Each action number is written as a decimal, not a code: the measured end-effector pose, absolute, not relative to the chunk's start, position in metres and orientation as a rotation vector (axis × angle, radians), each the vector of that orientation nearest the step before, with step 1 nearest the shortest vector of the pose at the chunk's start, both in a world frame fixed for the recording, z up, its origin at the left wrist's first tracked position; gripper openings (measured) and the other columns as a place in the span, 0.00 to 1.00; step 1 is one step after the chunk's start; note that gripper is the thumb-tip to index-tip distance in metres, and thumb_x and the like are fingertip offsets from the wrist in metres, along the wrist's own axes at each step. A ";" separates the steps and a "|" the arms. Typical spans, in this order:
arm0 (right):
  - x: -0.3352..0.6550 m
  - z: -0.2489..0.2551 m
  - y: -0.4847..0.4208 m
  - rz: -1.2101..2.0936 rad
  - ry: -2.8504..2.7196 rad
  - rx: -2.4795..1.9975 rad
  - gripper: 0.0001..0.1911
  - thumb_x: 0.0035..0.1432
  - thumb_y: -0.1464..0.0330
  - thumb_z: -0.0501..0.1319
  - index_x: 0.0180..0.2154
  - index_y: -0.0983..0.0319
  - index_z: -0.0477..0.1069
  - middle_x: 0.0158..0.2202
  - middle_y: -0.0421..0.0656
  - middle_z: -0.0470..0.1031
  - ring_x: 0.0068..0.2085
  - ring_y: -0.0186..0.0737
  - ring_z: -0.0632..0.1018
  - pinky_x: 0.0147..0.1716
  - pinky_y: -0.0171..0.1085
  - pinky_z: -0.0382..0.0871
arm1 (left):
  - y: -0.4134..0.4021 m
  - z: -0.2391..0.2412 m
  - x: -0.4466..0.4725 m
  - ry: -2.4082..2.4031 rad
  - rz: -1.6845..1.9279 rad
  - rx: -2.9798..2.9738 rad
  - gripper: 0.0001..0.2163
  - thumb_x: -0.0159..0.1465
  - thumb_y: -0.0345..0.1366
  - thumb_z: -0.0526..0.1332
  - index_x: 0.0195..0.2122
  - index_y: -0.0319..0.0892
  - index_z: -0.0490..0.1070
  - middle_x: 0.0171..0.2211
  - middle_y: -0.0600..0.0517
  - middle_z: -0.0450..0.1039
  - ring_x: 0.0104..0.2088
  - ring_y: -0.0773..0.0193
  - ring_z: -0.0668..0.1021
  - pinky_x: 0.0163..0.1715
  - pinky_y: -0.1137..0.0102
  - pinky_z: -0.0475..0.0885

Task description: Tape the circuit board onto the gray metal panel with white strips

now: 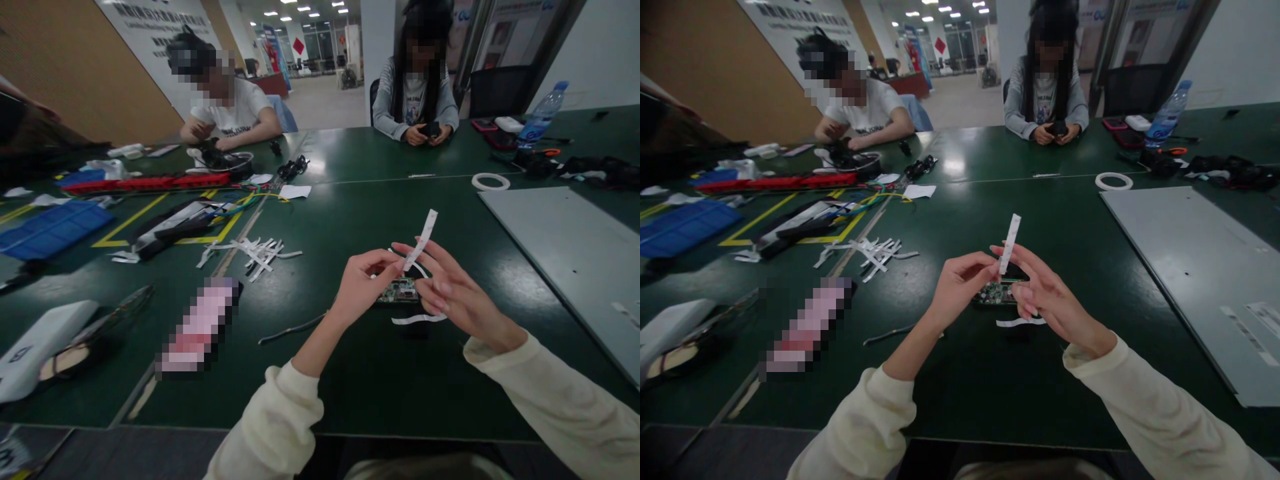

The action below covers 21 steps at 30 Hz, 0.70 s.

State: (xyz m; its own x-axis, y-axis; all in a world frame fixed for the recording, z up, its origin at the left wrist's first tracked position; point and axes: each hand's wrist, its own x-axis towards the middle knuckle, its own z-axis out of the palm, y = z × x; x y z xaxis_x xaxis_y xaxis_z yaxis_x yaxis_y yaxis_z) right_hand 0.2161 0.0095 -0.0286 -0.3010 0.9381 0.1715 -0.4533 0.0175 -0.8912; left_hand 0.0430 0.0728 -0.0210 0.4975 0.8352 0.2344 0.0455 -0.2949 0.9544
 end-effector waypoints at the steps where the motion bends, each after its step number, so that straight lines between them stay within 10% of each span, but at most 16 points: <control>1: 0.216 -0.028 0.009 1.571 -1.102 -0.612 0.29 0.55 0.64 0.61 0.57 0.41 0.60 0.65 0.40 0.54 0.22 0.24 0.59 0.19 0.31 0.59 | 0.073 -0.021 0.043 0.749 0.951 1.703 0.09 0.61 0.39 0.61 0.32 0.39 0.76 0.31 0.51 0.75 0.31 0.67 0.75 0.33 0.72 0.70; 12: 0.214 -0.016 0.003 1.626 -0.898 -0.644 0.26 0.58 0.50 0.49 0.58 0.42 0.59 0.62 0.41 0.59 0.19 0.25 0.45 0.14 0.29 0.43 | 0.069 -0.021 0.044 0.733 1.068 1.940 0.06 0.61 0.34 0.61 0.33 0.42 0.77 0.32 0.50 0.75 0.32 0.67 0.75 0.31 0.73 0.69; 21: 0.212 -0.024 0.006 1.513 -0.905 -0.694 0.27 0.57 0.62 0.58 0.58 0.40 0.58 0.59 0.40 0.65 0.19 0.24 0.51 0.14 0.29 0.50 | 0.064 -0.023 0.048 0.721 1.015 1.913 0.06 0.61 0.36 0.62 0.36 0.42 0.77 0.34 0.49 0.76 0.31 0.68 0.76 0.29 0.74 0.71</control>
State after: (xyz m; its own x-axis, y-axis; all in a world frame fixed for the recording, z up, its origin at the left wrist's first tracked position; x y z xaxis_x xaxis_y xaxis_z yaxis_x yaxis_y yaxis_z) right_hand 0.2115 0.0062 -0.0238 -0.1418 0.9876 0.0674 -0.5264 -0.0176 -0.8500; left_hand 0.0477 0.0638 -0.0233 0.5081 0.7746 0.3767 0.1009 -0.4879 0.8671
